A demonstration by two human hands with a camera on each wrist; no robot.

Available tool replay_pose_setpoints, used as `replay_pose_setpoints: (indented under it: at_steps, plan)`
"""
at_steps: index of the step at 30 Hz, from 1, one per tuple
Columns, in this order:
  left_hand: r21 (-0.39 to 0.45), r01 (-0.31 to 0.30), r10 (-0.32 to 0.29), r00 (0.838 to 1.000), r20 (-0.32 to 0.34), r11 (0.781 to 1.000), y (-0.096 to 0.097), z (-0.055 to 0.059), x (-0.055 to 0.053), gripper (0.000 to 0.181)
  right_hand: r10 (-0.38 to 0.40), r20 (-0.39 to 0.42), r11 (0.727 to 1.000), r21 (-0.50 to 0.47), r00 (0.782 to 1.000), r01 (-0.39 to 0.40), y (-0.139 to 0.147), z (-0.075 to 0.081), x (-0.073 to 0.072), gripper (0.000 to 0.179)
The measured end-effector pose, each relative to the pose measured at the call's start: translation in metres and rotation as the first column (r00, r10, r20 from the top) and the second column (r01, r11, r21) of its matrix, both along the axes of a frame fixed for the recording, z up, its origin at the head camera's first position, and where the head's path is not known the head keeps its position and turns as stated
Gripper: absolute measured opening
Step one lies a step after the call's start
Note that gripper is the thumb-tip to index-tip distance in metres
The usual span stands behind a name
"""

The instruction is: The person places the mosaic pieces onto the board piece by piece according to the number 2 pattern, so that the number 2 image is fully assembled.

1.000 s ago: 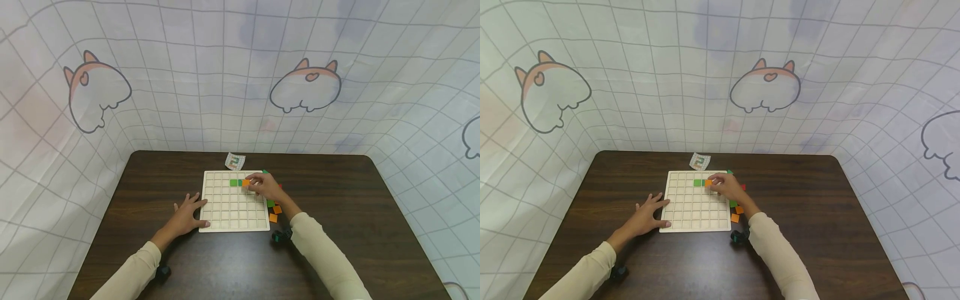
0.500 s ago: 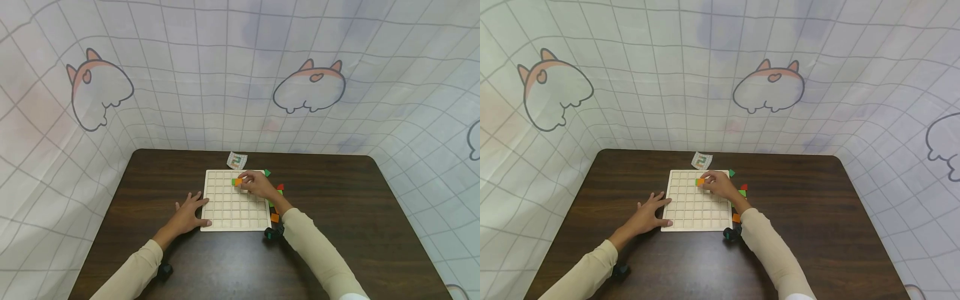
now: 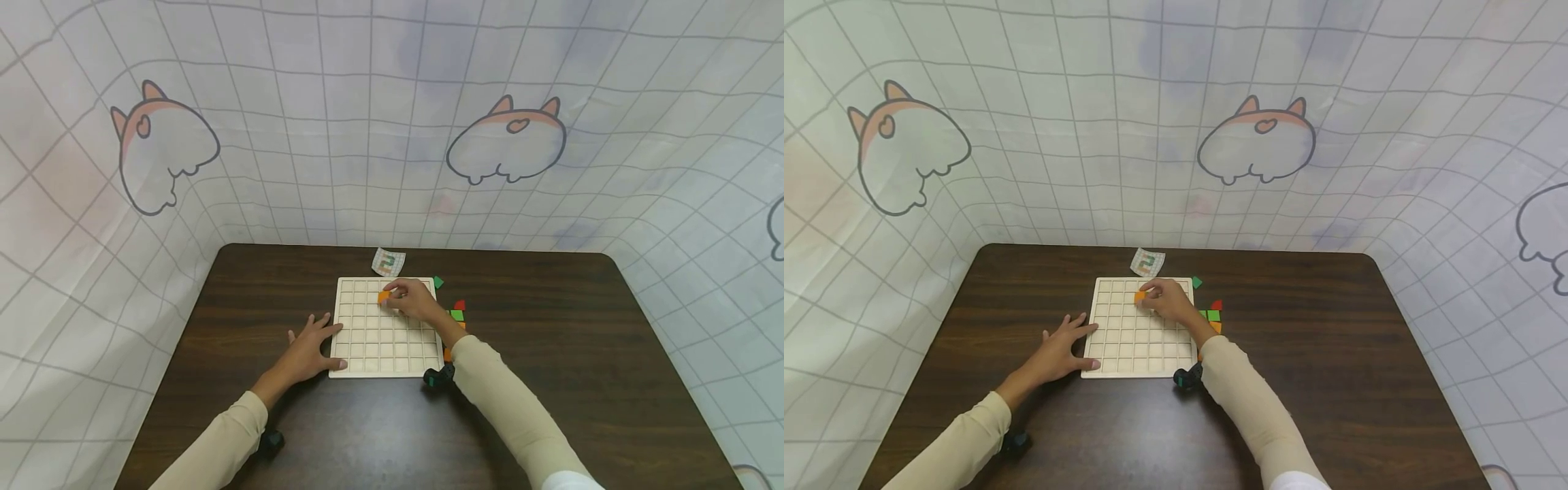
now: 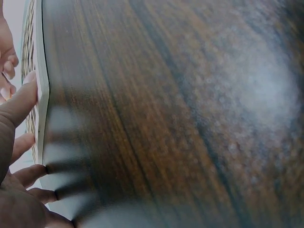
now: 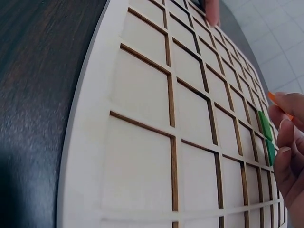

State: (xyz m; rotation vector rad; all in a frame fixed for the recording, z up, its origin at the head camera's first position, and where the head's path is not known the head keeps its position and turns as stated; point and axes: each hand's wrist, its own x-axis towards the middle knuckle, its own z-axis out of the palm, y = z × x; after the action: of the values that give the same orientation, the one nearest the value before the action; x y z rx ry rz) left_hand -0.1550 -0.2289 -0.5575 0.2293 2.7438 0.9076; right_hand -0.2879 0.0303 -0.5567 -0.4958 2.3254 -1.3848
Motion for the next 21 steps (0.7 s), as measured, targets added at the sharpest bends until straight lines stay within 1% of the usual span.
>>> replay_pose_setpoints:
  at_steps: [6, 12, 18, 21]
  plan:
    - [0.009, -0.003, 0.003, 1.000, 0.001, 1.000, 0.000, -0.002, 0.000, 0.083, -0.002, -0.029, 1.000, 0.024, 1.000, 0.002, -0.008, -0.002, -0.001, 0.029]
    - [0.011, -0.007, 0.006, 1.000, 0.002, 1.000, 0.001, -0.001, 0.000, 0.082, -0.014, -0.045, 0.999, 0.036, 0.999, 0.016, -0.016, -0.006, -0.005, 0.028]
    - [0.003, -0.006, 0.006, 1.000, -0.001, 1.000, 0.001, -0.001, 0.001, 0.082, -0.027, -0.075, 0.995, 0.089, 0.997, 0.033, -0.021, -0.007, -0.004, 0.029]
    - [0.001, -0.006, 0.006, 1.000, -0.005, 1.000, 0.001, -0.001, 0.001, 0.082, -0.023, -0.104, 0.991, 0.126, 0.994, 0.037, -0.023, -0.005, -0.003, 0.029]
